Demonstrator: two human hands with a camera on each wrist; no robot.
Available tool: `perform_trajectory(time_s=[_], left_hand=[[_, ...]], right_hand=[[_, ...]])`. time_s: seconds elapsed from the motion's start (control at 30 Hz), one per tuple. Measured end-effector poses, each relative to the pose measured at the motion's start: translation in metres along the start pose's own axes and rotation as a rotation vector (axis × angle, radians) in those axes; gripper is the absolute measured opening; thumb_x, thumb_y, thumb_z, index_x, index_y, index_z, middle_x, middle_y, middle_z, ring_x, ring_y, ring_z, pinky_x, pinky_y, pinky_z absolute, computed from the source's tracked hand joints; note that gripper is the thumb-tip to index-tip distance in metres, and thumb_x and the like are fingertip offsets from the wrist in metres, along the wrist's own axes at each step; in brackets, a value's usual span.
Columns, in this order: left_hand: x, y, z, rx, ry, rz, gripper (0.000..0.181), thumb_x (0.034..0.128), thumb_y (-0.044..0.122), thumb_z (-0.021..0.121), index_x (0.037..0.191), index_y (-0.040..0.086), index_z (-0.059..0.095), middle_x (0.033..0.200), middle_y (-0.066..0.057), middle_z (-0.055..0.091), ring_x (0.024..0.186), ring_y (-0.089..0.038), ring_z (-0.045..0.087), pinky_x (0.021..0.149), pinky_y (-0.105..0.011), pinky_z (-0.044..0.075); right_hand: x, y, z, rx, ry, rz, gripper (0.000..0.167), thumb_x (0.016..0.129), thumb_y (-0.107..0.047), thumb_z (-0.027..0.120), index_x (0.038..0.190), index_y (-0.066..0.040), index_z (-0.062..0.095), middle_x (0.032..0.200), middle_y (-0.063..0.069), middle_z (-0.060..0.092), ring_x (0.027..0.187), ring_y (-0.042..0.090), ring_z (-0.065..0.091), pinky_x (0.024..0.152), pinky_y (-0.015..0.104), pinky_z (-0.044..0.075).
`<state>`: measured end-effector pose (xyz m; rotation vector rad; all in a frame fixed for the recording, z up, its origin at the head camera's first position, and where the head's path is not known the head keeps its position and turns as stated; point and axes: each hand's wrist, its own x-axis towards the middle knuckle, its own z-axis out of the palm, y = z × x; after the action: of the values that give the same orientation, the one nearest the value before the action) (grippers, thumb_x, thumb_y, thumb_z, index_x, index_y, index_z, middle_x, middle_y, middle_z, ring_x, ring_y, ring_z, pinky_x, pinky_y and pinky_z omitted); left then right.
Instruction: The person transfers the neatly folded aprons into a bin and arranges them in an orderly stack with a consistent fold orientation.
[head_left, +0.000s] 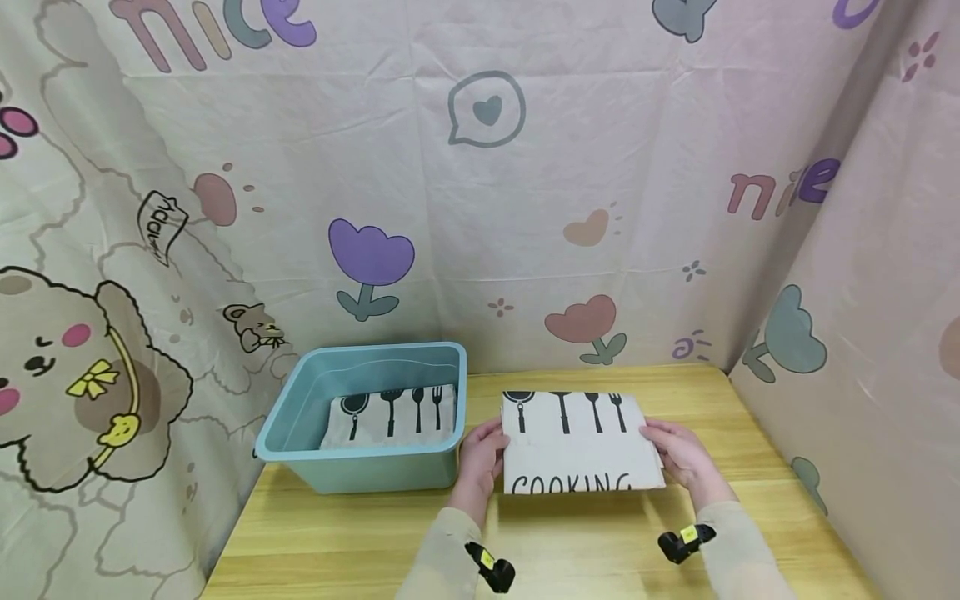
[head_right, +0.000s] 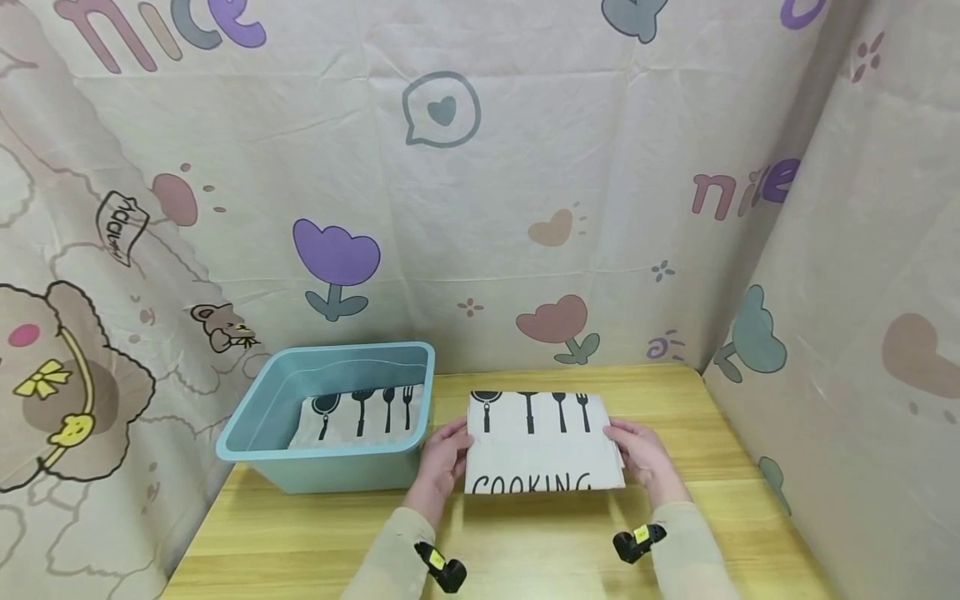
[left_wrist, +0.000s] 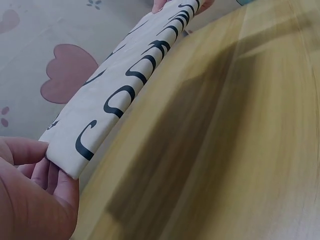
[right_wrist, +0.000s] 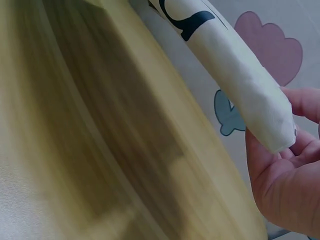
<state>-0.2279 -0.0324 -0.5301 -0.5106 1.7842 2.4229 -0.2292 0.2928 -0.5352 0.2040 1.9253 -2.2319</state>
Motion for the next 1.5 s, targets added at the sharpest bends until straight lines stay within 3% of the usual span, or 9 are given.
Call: perform_trajectory(time_s=[0.13,0.43,0.8,1.17,1.5], left_hand=[[-0.002,0.007,0.001,-0.006,-0.025,0.011,0.045,0.0878,-0.006,0.061,0.133,0.001,0.059,0.128,-0.017,0.063,0.094,-0.019,0.064,0.078,-0.031,0.055],[-0.012,0.021,0.01,-0.037,-0.033,0.033,0.044,0.088,-0.005,0.062,0.132,-0.001,0.06,0.122,-0.018,0.066,0.086,-0.018,0.065,0.075,-0.03,0.056],[-0.024,0.041,0.026,-0.12,-0.051,0.041,0.043,0.0856,-0.007,0.064,0.128,0.0,0.064,0.117,-0.016,0.069,0.082,-0.018,0.066,0.073,-0.029,0.056],[-0.028,0.063,0.022,-0.12,-0.079,0.077,0.042,0.0882,-0.006,0.062,0.13,0.0,0.062,0.118,-0.015,0.068,0.086,-0.019,0.063,0.072,-0.027,0.054],[-0.024,0.084,-0.002,-0.103,-0.064,0.124,0.04,0.0903,-0.005,0.063,0.131,-0.002,0.061,0.118,-0.013,0.068,0.088,-0.017,0.063,0.071,-0.027,0.055]], right_hand=[[-0.003,-0.007,0.0,0.02,-0.011,-0.025,0.031,0.099,-0.002,0.054,0.127,0.011,0.053,0.09,-0.004,0.07,0.082,0.011,0.067,0.075,0.029,0.056],[-0.008,-0.023,-0.002,0.036,0.014,-0.035,0.014,0.099,-0.001,0.054,0.107,-0.009,0.063,0.088,-0.006,0.069,0.081,0.008,0.066,0.073,0.026,0.055],[-0.017,-0.042,-0.01,0.064,-0.01,-0.053,0.028,0.101,-0.004,0.051,0.093,-0.026,0.067,0.087,-0.007,0.071,0.078,0.008,0.066,0.07,0.026,0.056],[-0.02,-0.059,0.0,0.089,-0.032,-0.115,0.032,0.101,-0.002,0.05,0.093,-0.027,0.069,0.089,-0.006,0.071,0.079,0.008,0.065,0.07,0.025,0.055],[-0.025,-0.071,0.036,0.148,0.003,-0.172,0.031,0.1,0.001,0.052,0.092,-0.022,0.071,0.087,-0.005,0.072,0.077,0.008,0.067,0.067,0.024,0.055]])
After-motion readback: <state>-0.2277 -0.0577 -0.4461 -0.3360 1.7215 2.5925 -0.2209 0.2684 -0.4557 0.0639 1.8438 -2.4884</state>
